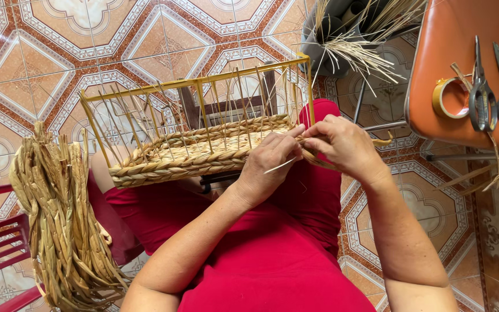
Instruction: The person weaves dried palm fronds into a rectangular basket frame resting on their lap. They repeatedly pull strands through the frame, tuck ends, and tighten the weave to build up the basket walls.
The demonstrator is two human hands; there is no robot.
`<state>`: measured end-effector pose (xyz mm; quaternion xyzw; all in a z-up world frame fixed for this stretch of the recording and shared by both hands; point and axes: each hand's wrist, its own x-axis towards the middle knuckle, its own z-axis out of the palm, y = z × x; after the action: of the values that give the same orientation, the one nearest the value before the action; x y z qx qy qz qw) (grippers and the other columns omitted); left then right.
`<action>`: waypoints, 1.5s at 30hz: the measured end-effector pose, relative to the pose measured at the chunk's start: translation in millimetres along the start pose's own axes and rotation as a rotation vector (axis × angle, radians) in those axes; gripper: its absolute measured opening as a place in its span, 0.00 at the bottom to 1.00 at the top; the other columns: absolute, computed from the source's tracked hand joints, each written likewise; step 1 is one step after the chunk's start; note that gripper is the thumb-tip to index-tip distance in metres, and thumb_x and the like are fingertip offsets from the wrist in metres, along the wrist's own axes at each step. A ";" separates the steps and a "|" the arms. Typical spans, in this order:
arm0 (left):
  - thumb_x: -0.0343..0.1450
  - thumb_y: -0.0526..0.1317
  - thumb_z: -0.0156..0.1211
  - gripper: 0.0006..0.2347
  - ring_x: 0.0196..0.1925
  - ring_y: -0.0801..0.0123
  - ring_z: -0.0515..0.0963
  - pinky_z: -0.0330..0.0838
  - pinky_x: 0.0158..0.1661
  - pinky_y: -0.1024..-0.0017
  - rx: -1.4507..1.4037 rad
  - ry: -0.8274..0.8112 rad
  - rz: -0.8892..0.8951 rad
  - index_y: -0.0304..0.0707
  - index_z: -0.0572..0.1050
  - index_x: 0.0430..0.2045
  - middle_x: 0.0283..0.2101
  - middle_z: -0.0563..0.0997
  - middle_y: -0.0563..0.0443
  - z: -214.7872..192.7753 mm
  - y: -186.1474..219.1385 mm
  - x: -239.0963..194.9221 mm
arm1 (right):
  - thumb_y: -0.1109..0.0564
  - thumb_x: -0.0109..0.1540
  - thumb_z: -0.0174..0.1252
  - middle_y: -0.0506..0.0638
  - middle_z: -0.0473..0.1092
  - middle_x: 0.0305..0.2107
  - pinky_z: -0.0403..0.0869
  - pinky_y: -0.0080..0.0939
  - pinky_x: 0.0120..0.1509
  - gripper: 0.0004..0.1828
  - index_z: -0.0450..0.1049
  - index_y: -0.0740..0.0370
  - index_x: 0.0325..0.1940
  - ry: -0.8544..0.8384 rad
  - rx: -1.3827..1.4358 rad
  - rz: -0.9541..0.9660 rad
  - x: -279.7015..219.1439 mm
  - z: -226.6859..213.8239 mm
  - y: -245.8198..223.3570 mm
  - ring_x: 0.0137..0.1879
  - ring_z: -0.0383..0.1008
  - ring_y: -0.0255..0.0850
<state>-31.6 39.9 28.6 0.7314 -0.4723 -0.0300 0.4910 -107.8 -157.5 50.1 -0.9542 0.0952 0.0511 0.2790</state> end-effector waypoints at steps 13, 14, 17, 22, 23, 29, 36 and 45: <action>0.72 0.33 0.60 0.07 0.26 0.63 0.87 0.82 0.29 0.66 -0.216 -0.219 -0.464 0.35 0.69 0.39 0.32 0.85 0.44 13.7 -21.6 34.2 | 0.48 0.55 0.70 0.49 0.74 0.33 0.70 0.51 0.43 0.12 0.80 0.54 0.36 0.195 -0.233 -0.028 -54.8 3.8 -16.4 0.41 0.73 0.48; 0.72 0.32 0.58 0.07 0.23 0.66 0.87 0.83 0.27 0.68 -0.285 -0.274 -0.544 0.34 0.69 0.40 0.34 0.86 0.46 12.6 -21.0 36.2 | 0.48 0.57 0.69 0.48 0.74 0.31 0.71 0.49 0.43 0.11 0.80 0.53 0.39 0.130 -0.104 0.088 -57.1 2.9 -16.8 0.38 0.74 0.46; 0.72 0.32 0.57 0.07 0.23 0.72 0.86 0.83 0.27 0.71 -0.355 -0.310 -0.535 0.33 0.69 0.41 0.36 0.87 0.46 8.7 -20.4 38.7 | 0.50 0.62 0.65 0.45 0.73 0.33 0.73 0.43 0.47 0.10 0.78 0.52 0.45 0.073 0.118 0.168 -62.7 -9.0 -12.8 0.38 0.74 0.41; 0.74 0.39 0.60 0.07 0.26 0.70 0.87 0.83 0.31 0.69 -0.288 -0.342 -0.328 0.38 0.74 0.43 0.31 0.87 0.45 8.2 -21.5 38.1 | 0.53 0.61 0.70 0.43 0.73 0.36 0.66 0.48 0.57 0.08 0.79 0.51 0.41 0.382 -0.377 -0.250 -44.6 -37.7 3.5 0.47 0.71 0.43; 0.74 0.41 0.63 0.08 0.28 0.69 0.87 0.83 0.32 0.69 -0.242 -0.309 -0.247 0.38 0.75 0.41 0.30 0.86 0.45 10.0 -20.5 35.5 | 0.51 0.61 0.71 0.43 0.72 0.34 0.65 0.48 0.55 0.07 0.80 0.49 0.40 0.411 -0.405 -0.234 -36.3 -37.0 4.9 0.46 0.70 0.43; 0.73 0.39 0.62 0.06 0.26 0.56 0.83 0.76 0.27 0.61 0.114 -0.100 -0.180 0.38 0.72 0.32 0.26 0.81 0.46 30.9 -4.1 20.0 | 0.54 0.65 0.69 0.41 0.74 0.38 0.65 0.46 0.55 0.05 0.82 0.49 0.44 0.563 -0.423 -0.335 0.1 -5.0 2.3 0.49 0.72 0.41; 0.73 0.39 0.59 0.08 0.24 0.48 0.82 0.76 0.27 0.55 0.157 -0.117 -0.266 0.33 0.69 0.36 0.23 0.80 0.39 42.6 -16.3 18.1 | 0.63 0.68 0.55 0.46 0.73 0.48 0.74 0.36 0.56 0.12 0.79 0.55 0.54 0.490 0.326 -0.273 0.3 29.8 10.1 0.51 0.74 0.38; 0.73 0.38 0.56 0.05 0.28 0.46 0.84 0.78 0.30 0.51 0.273 -0.302 -0.258 0.34 0.73 0.32 0.24 0.81 0.36 67.4 -43.8 37.5 | 0.64 0.68 0.49 0.44 0.77 0.45 0.76 0.27 0.48 0.20 0.70 0.64 0.65 0.068 1.224 0.261 23.0 50.8 57.6 0.42 0.75 0.26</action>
<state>-16.2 -30.4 -23.2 0.8326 -0.4425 -0.1373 0.3033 -99.7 -181.0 -26.2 -0.6030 0.2319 -0.0094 0.7632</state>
